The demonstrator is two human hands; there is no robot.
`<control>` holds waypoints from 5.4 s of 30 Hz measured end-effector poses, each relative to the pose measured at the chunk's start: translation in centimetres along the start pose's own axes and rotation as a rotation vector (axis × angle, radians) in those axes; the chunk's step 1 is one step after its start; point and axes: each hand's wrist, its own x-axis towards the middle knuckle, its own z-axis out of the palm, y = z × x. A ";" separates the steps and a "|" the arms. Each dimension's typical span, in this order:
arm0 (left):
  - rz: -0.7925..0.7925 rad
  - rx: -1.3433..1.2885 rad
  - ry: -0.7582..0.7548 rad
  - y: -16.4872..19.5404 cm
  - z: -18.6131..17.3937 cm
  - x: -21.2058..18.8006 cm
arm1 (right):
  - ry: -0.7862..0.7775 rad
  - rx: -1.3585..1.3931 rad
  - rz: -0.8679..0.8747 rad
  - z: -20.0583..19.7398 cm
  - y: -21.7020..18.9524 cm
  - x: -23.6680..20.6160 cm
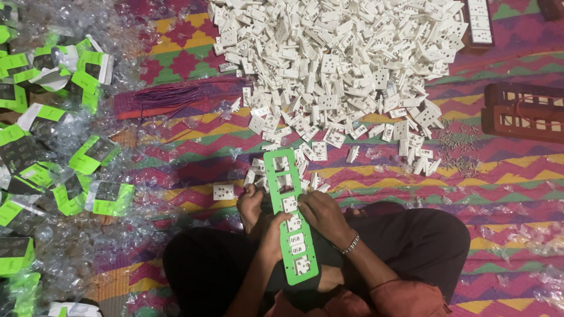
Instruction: The person sits on a colorful mat and assembles white electrical socket modules into a green multi-socket board. They pick modules from a large pile, place them into slots on the board, and secure them with small metal fasteners. The process is repeated for each module on the board.
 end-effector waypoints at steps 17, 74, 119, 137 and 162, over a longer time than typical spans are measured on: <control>0.056 0.056 0.011 0.0 0.2 0.0 | -0.006 -0.001 -0.054 -0.1 0.0 0.0; 0.056 0.139 -0.023 0.3 1.0 -0.4 | -0.015 0.037 -0.013 -1.4 -0.3 0.2; 0.070 0.167 0.026 1.0 2.3 -0.9 | -0.027 0.038 -0.005 -1.5 0.1 0.0; 0.074 0.142 -0.019 1.5 2.3 -1.0 | -0.007 -0.031 -0.049 -0.8 0.3 -0.2; 0.104 0.144 -0.059 1.6 2.4 -1.3 | 0.003 -0.034 -0.031 -1.1 -0.4 0.2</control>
